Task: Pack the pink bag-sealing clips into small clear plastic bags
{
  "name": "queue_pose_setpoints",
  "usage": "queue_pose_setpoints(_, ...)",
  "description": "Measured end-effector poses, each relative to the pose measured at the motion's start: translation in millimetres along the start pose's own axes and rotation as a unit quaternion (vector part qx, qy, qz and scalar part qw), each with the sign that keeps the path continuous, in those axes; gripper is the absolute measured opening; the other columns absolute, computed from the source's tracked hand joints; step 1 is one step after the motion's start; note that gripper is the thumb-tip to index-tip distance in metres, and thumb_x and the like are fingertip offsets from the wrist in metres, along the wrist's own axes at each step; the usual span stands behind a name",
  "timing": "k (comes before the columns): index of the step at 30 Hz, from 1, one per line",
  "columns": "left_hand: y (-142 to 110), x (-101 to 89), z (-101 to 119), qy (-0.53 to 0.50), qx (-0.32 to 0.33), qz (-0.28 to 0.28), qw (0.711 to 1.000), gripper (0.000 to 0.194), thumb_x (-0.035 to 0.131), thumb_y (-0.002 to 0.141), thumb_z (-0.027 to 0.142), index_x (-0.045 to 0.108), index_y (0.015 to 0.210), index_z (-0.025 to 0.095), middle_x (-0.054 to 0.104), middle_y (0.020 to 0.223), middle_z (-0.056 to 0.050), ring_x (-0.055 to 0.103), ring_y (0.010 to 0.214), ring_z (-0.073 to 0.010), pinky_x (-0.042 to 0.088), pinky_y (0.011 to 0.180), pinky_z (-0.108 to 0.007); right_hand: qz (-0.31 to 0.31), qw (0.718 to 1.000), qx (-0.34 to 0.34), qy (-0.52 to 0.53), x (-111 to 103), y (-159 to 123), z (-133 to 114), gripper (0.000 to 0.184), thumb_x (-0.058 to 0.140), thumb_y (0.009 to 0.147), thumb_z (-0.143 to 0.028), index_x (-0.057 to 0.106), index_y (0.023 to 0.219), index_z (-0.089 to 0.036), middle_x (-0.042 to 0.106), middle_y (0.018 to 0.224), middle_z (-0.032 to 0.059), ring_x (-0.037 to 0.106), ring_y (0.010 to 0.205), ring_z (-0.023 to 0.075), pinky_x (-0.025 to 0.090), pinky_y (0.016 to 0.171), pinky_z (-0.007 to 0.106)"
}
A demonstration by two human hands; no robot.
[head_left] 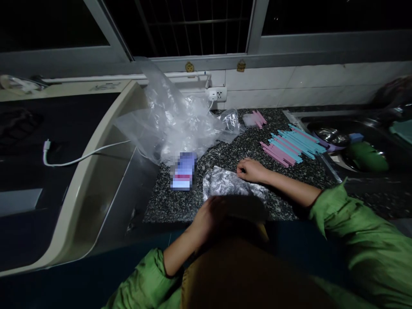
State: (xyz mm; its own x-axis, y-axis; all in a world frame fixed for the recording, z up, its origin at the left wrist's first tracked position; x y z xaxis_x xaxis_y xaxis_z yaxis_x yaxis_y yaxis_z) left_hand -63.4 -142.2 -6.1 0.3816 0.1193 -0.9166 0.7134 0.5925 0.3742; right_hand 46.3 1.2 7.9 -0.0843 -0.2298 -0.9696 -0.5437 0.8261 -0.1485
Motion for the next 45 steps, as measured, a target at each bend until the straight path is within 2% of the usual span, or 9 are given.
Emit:
queue_pose_setpoints(7,4,-20.9,-40,0.019,-0.102,0.052,0.993,0.028,0.054,0.08,0.031,0.06,0.103,0.016,0.059,0.111,-0.012,0.051,0.104,-0.0261,0.041,0.093,-0.048,-0.008,0.982,0.188,-0.027,0,-39,38,0.018,0.047,0.077,-0.029,0.062,0.071,-0.021,0.068,0.074,0.004,0.06,0.072,0.0186,0.031,0.053,0.024)
queue_pose_setpoints(13,10,-28.3,-44,0.049,-0.051,0.061,0.996,0.027,0.046,0.085,0.021,0.057,0.109,0.017,0.059,0.11,-0.011,0.052,0.104,-0.0232,0.046,0.088,-0.042,-0.013,0.972,0.234,-0.006,8,-76,46,0.023,0.048,0.078,-0.039,0.06,0.068,-0.022,0.066,0.065,0.0022,0.059,0.063,0.0176,0.029,0.049,0.024)
queue_pose_setpoints(16,8,-33.0,-38,0.07,0.011,0.049,0.996,0.025,0.046,0.085,0.018,0.059,0.106,0.015,0.062,0.107,-0.01,0.053,0.102,-0.022,0.046,0.086,-0.039,0.05,0.987,0.151,0.014,3,-87,44,0.021,0.048,0.081,-0.036,0.061,0.076,-0.021,0.065,0.069,0.002,0.058,0.063,0.0162,0.035,0.053,0.025)
queue_pose_setpoints(21,7,-38.6,-24,0.139,0.13,0.039,0.981,0.022,0.043,0.086,0.012,0.062,0.098,0.014,0.064,0.103,-0.008,0.055,0.098,-0.0192,0.044,0.087,-0.036,0.18,0.973,-0.127,-0.066,-8,-103,19,0.029,0.038,0.087,-0.018,0.062,0.102,-0.021,0.063,0.082,0.0068,0.055,0.075,0.0161,0.039,0.063,0.026)
queue_pose_setpoints(27,27,-21.7,-13,0.123,0.22,-0.018,0.968,0.02,0.043,0.087,0.014,0.063,0.091,0.012,0.066,0.093,-0.009,0.056,0.089,-0.0172,0.045,0.077,-0.031,0.178,0.947,-0.221,-0.152,0,-101,7,0.028,0.037,0.088,-0.017,0.064,0.094,-0.021,0.061,0.079,0.0064,0.048,0.069,0.0154,0.033,0.057,0.027)
queue_pose_setpoints(30,33,-13.8,-23,0.086,0.174,-0.034,0.98,0.021,0.042,0.088,0.018,0.063,0.088,0.014,0.066,0.089,-0.008,0.057,0.081,-0.0163,0.044,0.069,-0.03,0.185,0.946,-0.222,-0.146,0,-99,9,0.028,0.037,0.088,-0.016,0.064,0.093,-0.02,0.06,0.08,0.0066,0.047,0.07,0.0151,0.033,0.057,0.026)
queue_pose_setpoints(36,32,-14.4,-47,-0.051,0.046,0.016,0.998,0.018,0.045,0.085,0.019,0.063,0.089,0.016,0.067,0.087,-0.006,0.057,0.085,-0.017,0.045,0.072,-0.03,0.212,0.944,-0.227,-0.112,0,-100,16,0.027,0.038,0.088,-0.017,0.064,0.086,-0.02,0.061,0.078,0.006,0.048,0.07,0.0148,0.034,0.057,0.026)
queue_pose_setpoints(42,31,-12.7,-69,-0.21,-0.122,0.055,0.968,0.015,0.048,0.082,0.019,0.062,0.078,0.016,0.066,0.076,-0.005,0.058,0.076,-0.015,0.047,0.072,-0.028,0.194,0.967,-0.164,0.022,4,-89,30,0.023,0.044,0.087,-0.027,0.064,0.081,-0.019,0.062,0.079,0.0063,0.053,0.075,0.0153,0.041,0.065,0.026)
queue_pose_setpoints(45,27,-12.1,-81,-0.21,-0.215,0.072,0.951,0.014,0.049,0.078,0.019,0.061,0.072,0.016,0.064,0.071,-0.004,0.058,0.072,-0.016,0.047,0.069,-0.03,0.16,0.977,-0.113,0.088,7,-79,35,0.02,0.044,0.083,-0.02,0.064,0.08,-0.019,0.063,0.079,0.006,0.055,0.077,0.016,0.043,0.069,0.027)
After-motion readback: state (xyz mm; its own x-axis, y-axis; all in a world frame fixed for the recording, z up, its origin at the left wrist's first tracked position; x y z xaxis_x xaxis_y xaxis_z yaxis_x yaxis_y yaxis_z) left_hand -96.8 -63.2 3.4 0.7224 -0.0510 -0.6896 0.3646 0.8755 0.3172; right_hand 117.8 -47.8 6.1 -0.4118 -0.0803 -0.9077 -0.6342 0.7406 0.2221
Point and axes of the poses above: each hand's wrist, its own y-axis towards the middle knuckle, its own x-axis out of the palm, z = x × y, the point moved 8 cm from there along y, towards the middle knuckle
